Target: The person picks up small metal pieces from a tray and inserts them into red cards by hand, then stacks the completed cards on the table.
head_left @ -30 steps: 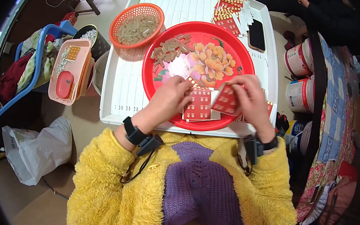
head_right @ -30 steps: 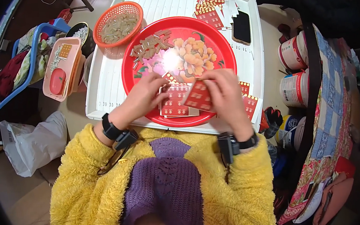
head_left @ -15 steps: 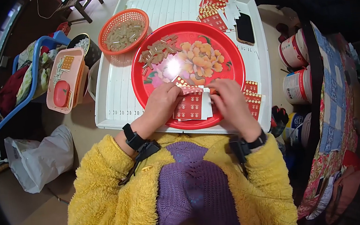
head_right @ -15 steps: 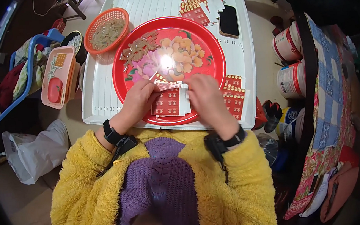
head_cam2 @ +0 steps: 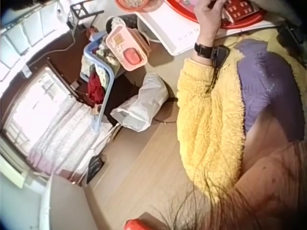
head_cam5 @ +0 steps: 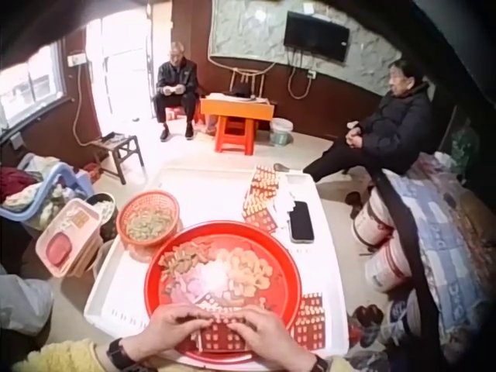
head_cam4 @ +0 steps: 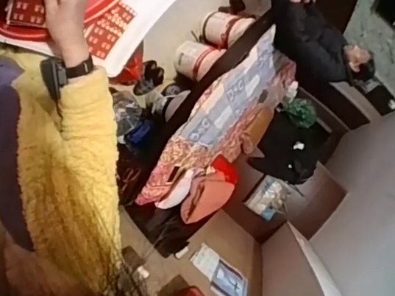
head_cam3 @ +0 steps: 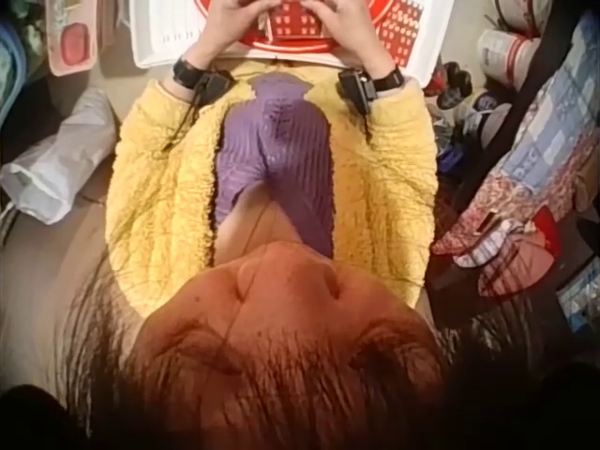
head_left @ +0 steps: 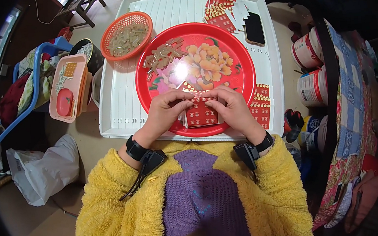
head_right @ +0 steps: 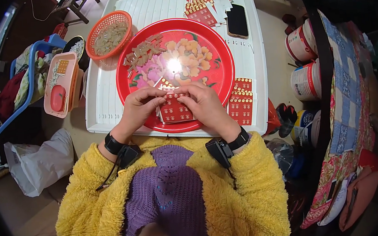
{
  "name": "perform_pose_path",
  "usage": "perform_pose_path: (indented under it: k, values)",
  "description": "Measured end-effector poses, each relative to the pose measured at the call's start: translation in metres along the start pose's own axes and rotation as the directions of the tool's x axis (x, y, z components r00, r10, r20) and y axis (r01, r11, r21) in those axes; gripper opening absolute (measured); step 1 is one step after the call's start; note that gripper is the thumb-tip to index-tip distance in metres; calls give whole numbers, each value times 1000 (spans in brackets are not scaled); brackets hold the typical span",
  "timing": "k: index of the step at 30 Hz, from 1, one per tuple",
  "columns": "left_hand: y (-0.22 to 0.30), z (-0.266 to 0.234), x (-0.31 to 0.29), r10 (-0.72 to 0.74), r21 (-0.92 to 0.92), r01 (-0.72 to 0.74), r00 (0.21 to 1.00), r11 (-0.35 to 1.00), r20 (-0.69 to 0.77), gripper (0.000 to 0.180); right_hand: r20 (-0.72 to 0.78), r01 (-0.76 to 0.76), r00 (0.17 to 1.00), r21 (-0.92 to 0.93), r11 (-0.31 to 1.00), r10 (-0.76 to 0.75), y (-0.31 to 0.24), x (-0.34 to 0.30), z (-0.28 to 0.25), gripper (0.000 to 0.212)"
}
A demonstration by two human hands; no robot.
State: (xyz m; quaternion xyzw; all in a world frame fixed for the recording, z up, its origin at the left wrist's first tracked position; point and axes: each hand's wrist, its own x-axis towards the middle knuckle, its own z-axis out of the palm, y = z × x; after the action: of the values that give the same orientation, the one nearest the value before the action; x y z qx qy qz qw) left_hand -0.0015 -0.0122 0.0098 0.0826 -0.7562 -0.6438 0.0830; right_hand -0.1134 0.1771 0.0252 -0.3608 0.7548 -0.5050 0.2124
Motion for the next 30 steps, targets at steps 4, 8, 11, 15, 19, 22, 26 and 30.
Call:
perform_pose_path:
  k: [4, 8, 11, 15, 19, 22, 26, 30]
  values:
    - [1, -3, -2, -54, -14, 54, 998, 998, 12, 12, 14, 3, 1000, -4, 1000, -3, -2, 0, 0, 15]
    - [-1, -6, -3, -17, 40, 16, 999, 999, 27, 10, 1, 20, 1000, 9, 1000, -20, -2, 0, 2, 14]
    - [1, -5, -3, 9, 66, -11, 999, 998, 38, 7, 15, 54, 998, -23, 998, -54, 0, -1, 1, 13]
    - [3, -4, -3, 12, 59, -15, 998, 998, 54, 6, 16, 21, 1000, 24, 1000, -21, 0, -4, 1, 12]
    - [-4, -3, -3, 1, 21, -2, 999, 1000, 37, 7, 27, -42, 999, 122, 992, 39, 3, -2, 0, 11]
    - [-13, -2, -4, -62, -32, 62, 998, 998, 2, 7, 28, -36, 999, 98, 995, 33, 11, -1, 0, 11]
    - [-17, 1, -3, -339, -221, 339, 940, 914, 41, 8, 24, 3, 1000, -27, 1000, -2, 19, 0, 1, 12]
    - [-15, 0, 0, -393, -195, 388, 919, 901, 12, 8, -3, 27, 1000, -100, 995, -28, 25, -1, 7, 13]
